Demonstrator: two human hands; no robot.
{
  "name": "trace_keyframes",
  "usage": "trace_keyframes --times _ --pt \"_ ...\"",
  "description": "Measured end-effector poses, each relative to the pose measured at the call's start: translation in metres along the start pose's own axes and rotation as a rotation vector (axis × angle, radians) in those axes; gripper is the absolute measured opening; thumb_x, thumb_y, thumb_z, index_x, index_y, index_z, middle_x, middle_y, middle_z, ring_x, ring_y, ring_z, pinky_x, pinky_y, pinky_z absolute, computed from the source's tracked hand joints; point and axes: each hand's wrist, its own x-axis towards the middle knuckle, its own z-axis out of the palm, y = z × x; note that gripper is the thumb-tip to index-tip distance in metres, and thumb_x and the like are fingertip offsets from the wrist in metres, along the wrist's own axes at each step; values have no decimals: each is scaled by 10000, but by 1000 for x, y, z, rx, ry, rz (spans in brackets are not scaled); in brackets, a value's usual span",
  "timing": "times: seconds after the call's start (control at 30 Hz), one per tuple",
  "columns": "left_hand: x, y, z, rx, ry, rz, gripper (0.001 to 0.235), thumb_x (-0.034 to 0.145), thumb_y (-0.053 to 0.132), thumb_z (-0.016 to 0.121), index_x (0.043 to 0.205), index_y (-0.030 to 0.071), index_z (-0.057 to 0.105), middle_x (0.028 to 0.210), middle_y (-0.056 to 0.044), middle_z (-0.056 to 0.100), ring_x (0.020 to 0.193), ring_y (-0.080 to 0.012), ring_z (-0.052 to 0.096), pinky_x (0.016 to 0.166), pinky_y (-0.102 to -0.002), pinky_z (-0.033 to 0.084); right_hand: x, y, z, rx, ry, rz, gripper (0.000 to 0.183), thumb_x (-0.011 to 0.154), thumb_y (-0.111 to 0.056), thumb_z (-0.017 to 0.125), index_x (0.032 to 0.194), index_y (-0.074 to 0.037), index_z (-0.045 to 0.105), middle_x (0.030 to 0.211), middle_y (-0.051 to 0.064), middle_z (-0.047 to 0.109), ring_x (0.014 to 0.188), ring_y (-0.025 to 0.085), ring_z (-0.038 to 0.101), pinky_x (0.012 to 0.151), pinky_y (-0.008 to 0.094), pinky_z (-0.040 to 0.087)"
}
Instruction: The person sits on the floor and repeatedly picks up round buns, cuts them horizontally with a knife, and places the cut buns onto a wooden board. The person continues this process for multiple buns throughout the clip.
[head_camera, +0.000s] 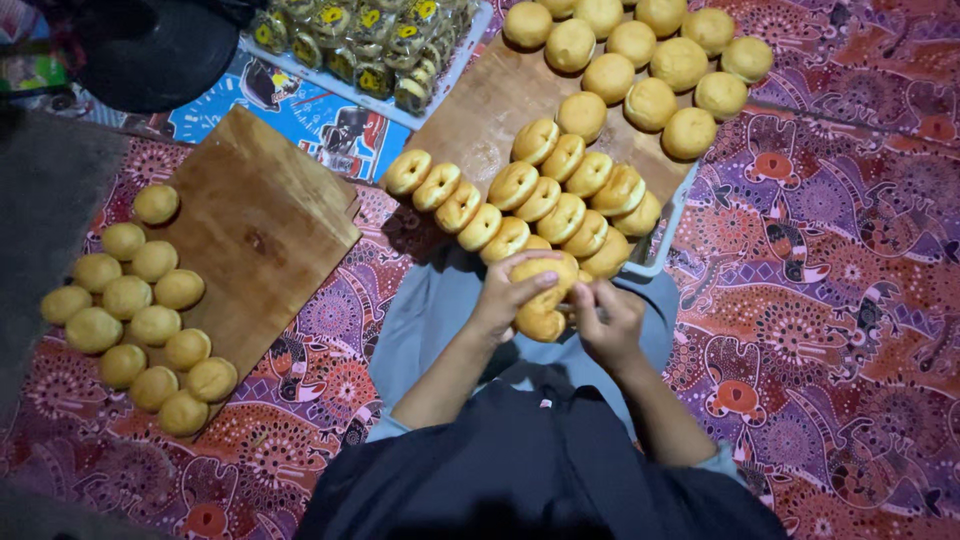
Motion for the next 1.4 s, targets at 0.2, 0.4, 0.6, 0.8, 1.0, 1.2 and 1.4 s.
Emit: trace_keyframes --times 0.2,0.4,0.6,0.8,1.0,1.2,1.4 --pt "-7 -28 24 -219 358 170 399 930 112 757 1280 -50 652 1140 -99 723 998 -139 690 905 -297 576 6 30 32 -138 307 -371 238 1039 -55 621 805 -9 628 719 137 638 612 289 632 606 396 513" --pt "5 -28 -19 -29 172 2 393 912 102 763 1246 -87 680 1090 -123 733 953 -184 701 878 -345 588 -23 50 55 183 -54 160 230 1008 -98 660 792 -22 676 636 65 633 527 142 568 520 298 445" --pt "24 -70 -27 -355 388 65 404 902 84 759 1256 -73 647 1173 -131 713 1048 -209 695 960 -359 570 -15 81 67 54 -37 -64 261 971 -65 716 723 -31 640 627 76 617 502 178 571 514 328 447" --pt "32 -48 -34 -255 342 73 509 888 179 790 1322 -37 635 1220 -108 701 1110 -205 671 993 -358 550 11 85 89 -204 124 -286 193 950 -28 741 778 -38 652 686 101 652 550 266 624 539 381 476" --pt "52 31 -50 1307 -119 253 1055 498 427 994 1408 143 542 1324 -117 635 1190 -315 570 1048 -468 421 45 57 70 -257 15 -151 190 945 -51 743 762 -36 692 646 109 633 508 262 597 515 386 463" --pt "154 72 -100 1156 -269 322 830 690 321 872 1407 105 511 1372 -196 573 1310 -384 546 1145 -457 430 65 69 4 -189 287 55 178 1055 -57 657 914 42 702 786 119 668 631 181 611 588 316 464" --pt "244 63 -146 1426 -330 26 839 675 229 815 1408 56 445 1341 -278 527 1239 -424 550 1076 -417 460 45 99 -56 -54 545 292 340 1151 -92 595 850 61 633 780 80 628 676 118 560 608 280 435"
